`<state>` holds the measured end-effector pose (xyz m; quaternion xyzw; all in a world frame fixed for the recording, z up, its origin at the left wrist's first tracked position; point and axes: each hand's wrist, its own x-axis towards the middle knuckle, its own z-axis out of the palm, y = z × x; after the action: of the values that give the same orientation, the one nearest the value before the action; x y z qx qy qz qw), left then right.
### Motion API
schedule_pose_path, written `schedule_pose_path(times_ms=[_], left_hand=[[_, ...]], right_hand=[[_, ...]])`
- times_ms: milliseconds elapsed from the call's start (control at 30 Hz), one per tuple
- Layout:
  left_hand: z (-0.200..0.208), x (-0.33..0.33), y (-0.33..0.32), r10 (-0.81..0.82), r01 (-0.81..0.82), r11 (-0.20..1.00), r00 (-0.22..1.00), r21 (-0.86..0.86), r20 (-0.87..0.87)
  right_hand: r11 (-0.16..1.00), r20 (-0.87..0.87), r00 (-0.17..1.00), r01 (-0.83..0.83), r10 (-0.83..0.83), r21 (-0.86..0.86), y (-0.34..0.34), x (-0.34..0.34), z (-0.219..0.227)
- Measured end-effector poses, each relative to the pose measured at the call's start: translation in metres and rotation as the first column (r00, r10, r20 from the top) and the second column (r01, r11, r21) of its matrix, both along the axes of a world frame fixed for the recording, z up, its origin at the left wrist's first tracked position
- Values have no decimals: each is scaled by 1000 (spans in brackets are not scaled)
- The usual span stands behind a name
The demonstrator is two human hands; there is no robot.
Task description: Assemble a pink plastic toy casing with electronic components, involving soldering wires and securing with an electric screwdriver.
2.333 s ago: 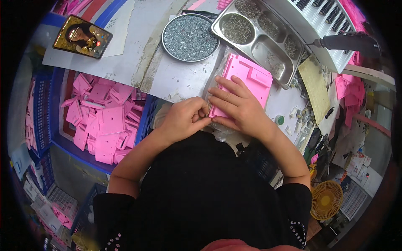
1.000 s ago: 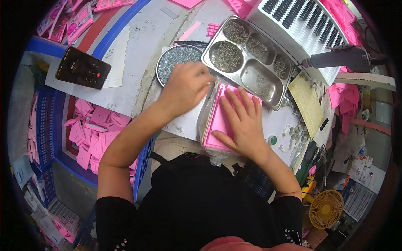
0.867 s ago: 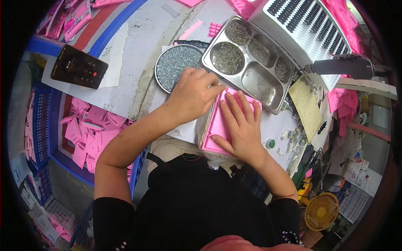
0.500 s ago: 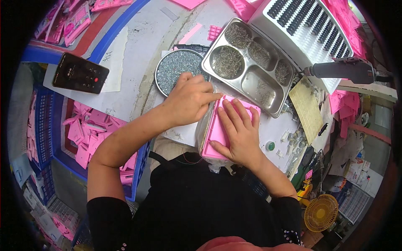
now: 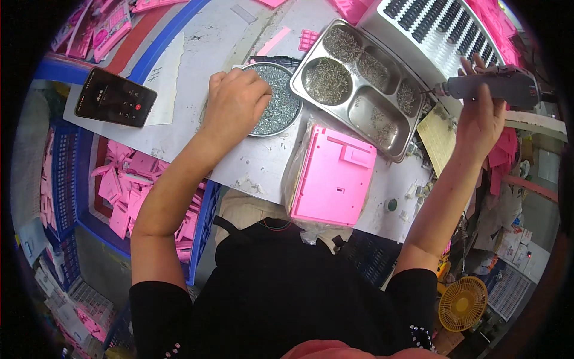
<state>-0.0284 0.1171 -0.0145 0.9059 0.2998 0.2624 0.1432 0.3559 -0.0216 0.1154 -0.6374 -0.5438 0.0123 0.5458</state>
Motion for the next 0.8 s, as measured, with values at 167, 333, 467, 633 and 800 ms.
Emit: schedule_pose_path(times_ms=[167, 333, 467, 633, 800], left_hand=[[-3, -3, 5, 68, -67, 997, 997, 49, -26], [-5, -2, 23, -31, 32, 999, 994, 4, -102], [17, -4, 13, -144, 139, 973, 989, -182, -19], [32, -7, -80, -362, 388, 918, 904, -80, 230], [28, 4, -113, -365, 409, 910, 867, -66, 338]], right_hand=[[892, -395, 853, -427, 343, -148, 11, -51, 22], [874, -628, 626, -443, 463, 202, 19, -129, -16], [863, -611, 622, -447, 490, 236, -4, -144, -33], [706, -599, 412, -576, 686, 413, -40, -183, -20], [705, -604, 412, -592, 682, 392, -63, -200, -5]])
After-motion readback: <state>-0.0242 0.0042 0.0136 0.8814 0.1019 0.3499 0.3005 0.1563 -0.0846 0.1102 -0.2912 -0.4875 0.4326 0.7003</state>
